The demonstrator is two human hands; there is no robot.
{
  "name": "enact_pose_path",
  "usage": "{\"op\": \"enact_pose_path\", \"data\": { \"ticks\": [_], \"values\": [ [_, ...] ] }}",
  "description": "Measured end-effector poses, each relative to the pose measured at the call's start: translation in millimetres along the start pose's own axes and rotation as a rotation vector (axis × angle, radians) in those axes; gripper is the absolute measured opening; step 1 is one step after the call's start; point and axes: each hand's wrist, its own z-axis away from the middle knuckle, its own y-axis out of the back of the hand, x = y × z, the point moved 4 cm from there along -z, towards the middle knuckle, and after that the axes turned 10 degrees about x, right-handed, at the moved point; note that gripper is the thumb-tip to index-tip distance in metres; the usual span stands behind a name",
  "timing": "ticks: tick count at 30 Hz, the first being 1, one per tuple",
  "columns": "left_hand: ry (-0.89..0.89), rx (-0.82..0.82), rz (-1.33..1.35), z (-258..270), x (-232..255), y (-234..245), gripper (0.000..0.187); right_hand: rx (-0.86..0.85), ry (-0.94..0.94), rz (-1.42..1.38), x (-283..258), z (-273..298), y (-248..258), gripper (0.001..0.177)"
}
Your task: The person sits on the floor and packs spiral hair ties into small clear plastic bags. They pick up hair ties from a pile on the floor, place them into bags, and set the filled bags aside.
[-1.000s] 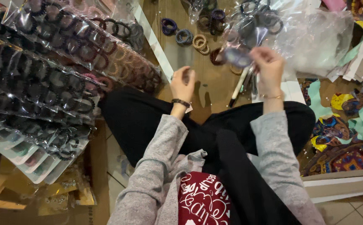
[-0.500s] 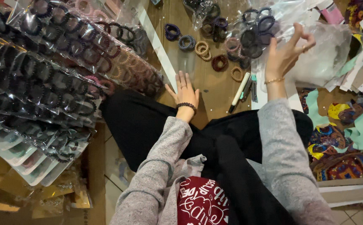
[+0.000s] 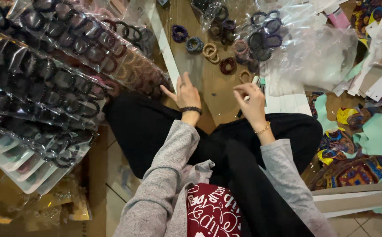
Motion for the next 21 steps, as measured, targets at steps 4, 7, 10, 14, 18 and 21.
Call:
{"op": "enact_pose_path", "data": {
  "ticks": [4,7,10,14,18,21],
  "values": [
    [-0.007,0.019,0.016,-11,-1,24,0.035,-0.031,-0.103,-0.068,3,17,-5,0.011],
    [-0.018,0.066,0.105,-2,-4,19,0.013,-0.007,-0.117,-0.126,0,21,-3,0.016],
    [-0.03,-0.012,0.279,10,-7,8,0.009,-0.003,-0.126,-0.179,-1,22,0,0.029],
    [-0.139,-0.315,0.787,13,-1,30,0.013,-0.03,-0.136,-0.392,10,21,-4,0.058],
    [0.084,-0.844,1.232,34,11,34,0.021,-0.075,-0.259,-0.516,13,24,-7,0.044],
    [0.014,-0.843,1.162,33,15,35,0.024,-0.03,-0.36,-0.54,33,29,-13,0.022]
  ]
}}
